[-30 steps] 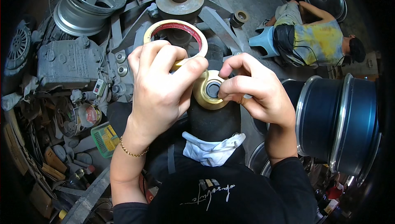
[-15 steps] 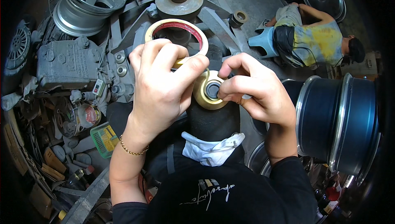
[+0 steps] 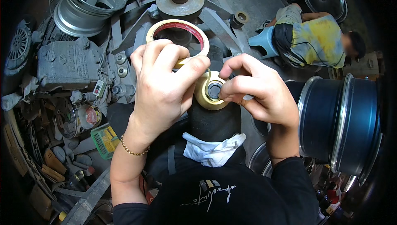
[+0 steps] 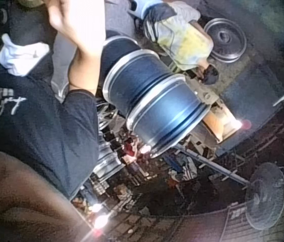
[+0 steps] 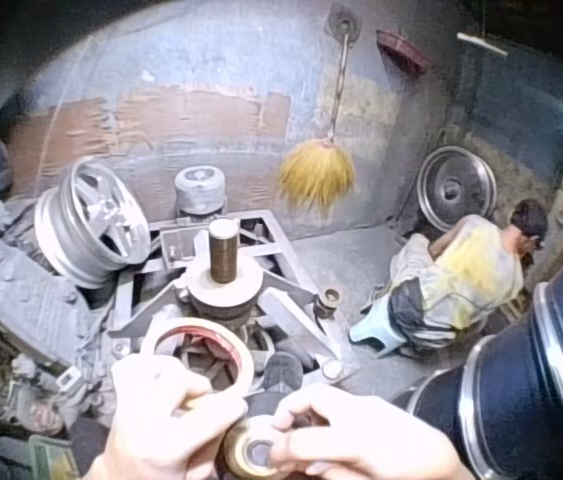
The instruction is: The person cleans a small gold-colored metal hub with a white cloth. They then apply a strip of yellow masking tape around the inner rim of the hub, using a metal tool to press the tape into place and trim the edges. The person works on a single hub throughout the clip.
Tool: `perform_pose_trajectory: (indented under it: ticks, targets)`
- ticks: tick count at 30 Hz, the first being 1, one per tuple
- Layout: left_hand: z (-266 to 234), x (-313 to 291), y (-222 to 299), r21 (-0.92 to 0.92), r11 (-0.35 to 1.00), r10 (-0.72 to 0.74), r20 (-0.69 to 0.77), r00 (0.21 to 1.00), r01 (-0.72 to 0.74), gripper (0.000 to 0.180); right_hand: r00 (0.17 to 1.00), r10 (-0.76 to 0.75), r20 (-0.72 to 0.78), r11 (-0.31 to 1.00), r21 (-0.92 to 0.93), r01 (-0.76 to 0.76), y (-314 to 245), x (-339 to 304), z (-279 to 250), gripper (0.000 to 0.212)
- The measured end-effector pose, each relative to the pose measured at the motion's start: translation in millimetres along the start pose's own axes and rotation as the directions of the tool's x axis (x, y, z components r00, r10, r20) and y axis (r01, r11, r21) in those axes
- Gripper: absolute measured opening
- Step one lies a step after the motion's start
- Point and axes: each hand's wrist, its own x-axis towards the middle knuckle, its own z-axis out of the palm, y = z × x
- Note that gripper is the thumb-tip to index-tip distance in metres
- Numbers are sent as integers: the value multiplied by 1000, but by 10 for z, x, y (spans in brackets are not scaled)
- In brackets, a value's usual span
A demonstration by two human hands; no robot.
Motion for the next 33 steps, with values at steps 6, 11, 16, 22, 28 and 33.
perform_pose_trajectory:
  ticks: [6, 11, 16, 22, 28, 33]
  targets:
    - [2, -25, -1, -4, 1000, -12, 0, 1000, 12, 27, 1000, 25, -11, 999, 45, -24, -21, 5, -10, 32]
    - [-4, -33, 10, -10, 1000, -10, 6, 1000, 10, 27, 1000, 2, -11, 999, 39, -1, 23, -22, -21, 18]
    - [-10, -36, 19, -10, 1000, -14, 13, 1000, 14, 28, 999, -31, -40, 999, 43, 33, 47, -20, -9, 18]
    - [-15, -43, 22, -14, 1000, -15, 12, 1000, 15, 29, 999, -33, -25, 999, 40, 34, 35, -27, -33, 21]
    - [-15, -40, 20, -18, 1000, -13, 15, 1000, 13, 29, 998, -36, -47, 998, 47, 38, 47, -44, -29, 23]
    - [-23, -42, 20, -17, 1000, -12, 23, 1000, 12, 28, 999, -32, -33, 998, 61, 34, 49, -47, -34, 25]
